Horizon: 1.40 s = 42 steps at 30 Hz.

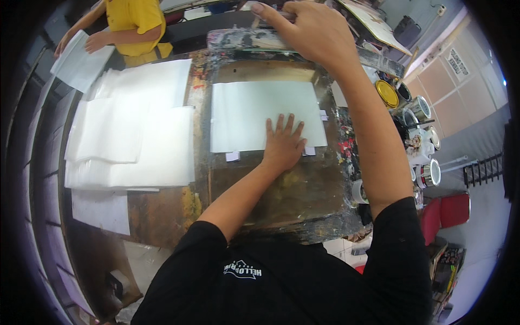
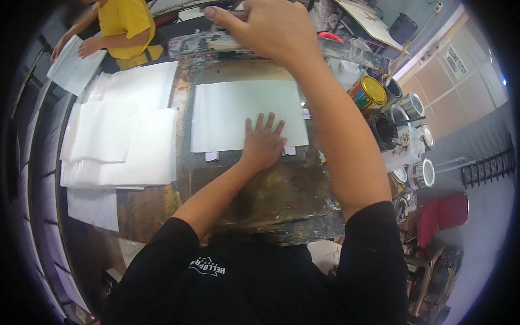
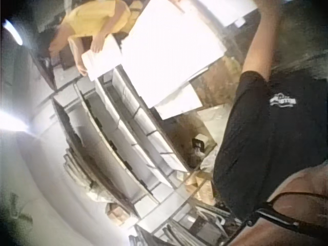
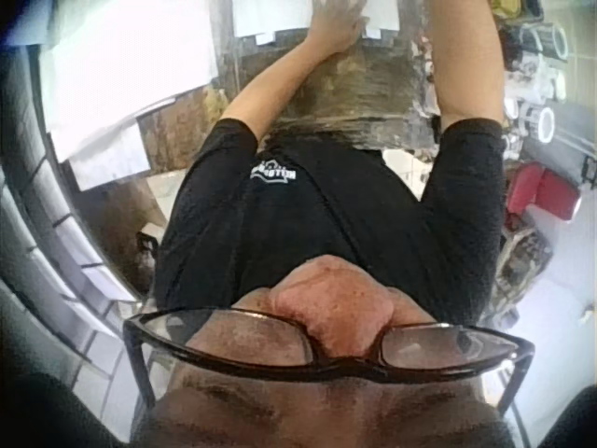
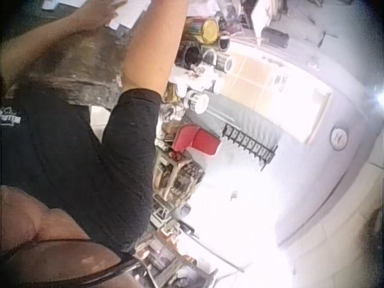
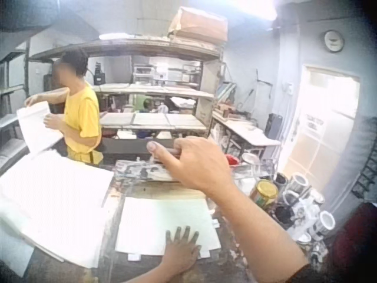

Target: The person performs screen printing by placing white sheets on a table, lowering a screen, and using a squeegee to pull ink across the mesh. Printed sheets are removed and stacked while new sheets are fed into the press.

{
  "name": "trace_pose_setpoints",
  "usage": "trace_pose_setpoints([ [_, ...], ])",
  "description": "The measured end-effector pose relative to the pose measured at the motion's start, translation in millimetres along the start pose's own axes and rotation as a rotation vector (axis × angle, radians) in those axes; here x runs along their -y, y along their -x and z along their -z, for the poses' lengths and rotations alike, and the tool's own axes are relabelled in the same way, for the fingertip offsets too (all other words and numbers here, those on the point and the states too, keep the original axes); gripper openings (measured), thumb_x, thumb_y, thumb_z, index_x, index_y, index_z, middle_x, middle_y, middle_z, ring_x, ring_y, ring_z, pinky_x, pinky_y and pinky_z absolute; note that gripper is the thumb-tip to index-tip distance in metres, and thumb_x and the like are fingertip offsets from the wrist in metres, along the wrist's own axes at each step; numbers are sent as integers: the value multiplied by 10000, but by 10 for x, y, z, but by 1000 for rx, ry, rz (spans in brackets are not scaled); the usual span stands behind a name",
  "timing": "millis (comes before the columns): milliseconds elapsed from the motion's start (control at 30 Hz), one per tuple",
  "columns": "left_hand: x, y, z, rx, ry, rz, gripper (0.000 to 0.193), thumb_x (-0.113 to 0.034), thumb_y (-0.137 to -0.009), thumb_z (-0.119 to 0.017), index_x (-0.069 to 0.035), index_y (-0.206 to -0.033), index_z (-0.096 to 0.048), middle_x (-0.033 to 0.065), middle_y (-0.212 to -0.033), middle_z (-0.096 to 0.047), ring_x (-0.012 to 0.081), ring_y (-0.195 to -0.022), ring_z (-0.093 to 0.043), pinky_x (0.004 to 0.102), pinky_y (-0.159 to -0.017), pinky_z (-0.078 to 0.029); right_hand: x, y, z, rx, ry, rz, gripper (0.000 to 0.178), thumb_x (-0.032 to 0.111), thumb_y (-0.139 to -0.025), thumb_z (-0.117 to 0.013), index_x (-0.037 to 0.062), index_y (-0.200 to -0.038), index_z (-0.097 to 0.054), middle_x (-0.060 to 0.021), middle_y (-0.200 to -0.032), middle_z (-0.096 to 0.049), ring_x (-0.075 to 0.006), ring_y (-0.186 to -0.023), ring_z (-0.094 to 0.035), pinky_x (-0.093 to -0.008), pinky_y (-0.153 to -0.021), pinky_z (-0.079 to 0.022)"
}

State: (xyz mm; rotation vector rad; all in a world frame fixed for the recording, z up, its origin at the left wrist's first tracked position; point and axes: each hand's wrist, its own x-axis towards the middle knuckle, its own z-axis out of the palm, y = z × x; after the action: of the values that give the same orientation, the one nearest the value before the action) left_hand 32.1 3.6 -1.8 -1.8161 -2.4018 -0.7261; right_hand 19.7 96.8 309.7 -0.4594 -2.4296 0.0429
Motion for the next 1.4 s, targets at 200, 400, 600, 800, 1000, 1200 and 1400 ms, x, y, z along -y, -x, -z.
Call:
trace_pose_setpoints([
  [200,287,-17,1095,-157,863,454,891,-393,-926,-790,-29,-1597,-331,178,-1429,-588,328,-1225,-641,454,-1073,-489,-101,228,-164,-139,15,124,747,713,-933,-571,3,-723,-672,-184,-663,-625,-369,-629,-634,-467,-627,-487],
  [400,503,426,1884,-233,1003,366,923,-358,-720,-967,52,-1436,-552,161,-1188,-701,235,-1084,-688,367,-947,-552,-39,1207,-458,233,40,123,435,396,-864,-721,90,-1167,-662,-171,-1038,-663,-362,-995,-627,-485,-854,-460],
  [600,724,1099,1072,-188,143,363,1165,-578,-527,-968,59,-1421,-577,101,-959,-605,268,-929,-598,403,-840,-484,29,2158,-868,488,-85,-6,396,100,-764,-735,106,-1156,-676,-66,-1132,-659,-306,-1049,-599,-483,-927,-408],
  [800,787,1167,920,-203,176,317,1171,-556,-506,-961,50,-1432,-578,92,-878,-550,283,-867,-545,400,-805,-458,15,2291,-1248,502,23,-50,385,158,-775,-786,139,-1124,-624,-43,-1115,-670,-268,-1069,-627,-504,-961,-394],
  [1000,785,1188,955,-190,184,314,1182,-557,-511,-956,47,-1449,-565,89,-866,-543,273,-844,-531,400,-793,-445,-595,1255,-2096,329,105,-12,231,198,-850,-707,165,-1073,-658,-75,-1003,-697,-295,-999,-671,-535,-891,-429],
  [1200,789,1147,979,-272,176,256,1211,-596,-543,-934,32,-1493,-525,79,-842,-575,262,-797,-525,398,-786,-440,-1118,191,-2404,639,7,-92,332,261,-883,-660,160,-1199,-681,-92,-1107,-739,-312,-1093,-695,-616,-1003,-420],
  [1400,751,1224,988,-230,198,305,1201,-571,-583,-933,17,-1529,-483,86,-883,-666,271,-811,-562,383,-800,-434,-941,561,-2376,488,174,-2,353,266,-876,-680,162,-1213,-669,-90,-1096,-729,-328,-1053,-700,-597,-930,-462],
])
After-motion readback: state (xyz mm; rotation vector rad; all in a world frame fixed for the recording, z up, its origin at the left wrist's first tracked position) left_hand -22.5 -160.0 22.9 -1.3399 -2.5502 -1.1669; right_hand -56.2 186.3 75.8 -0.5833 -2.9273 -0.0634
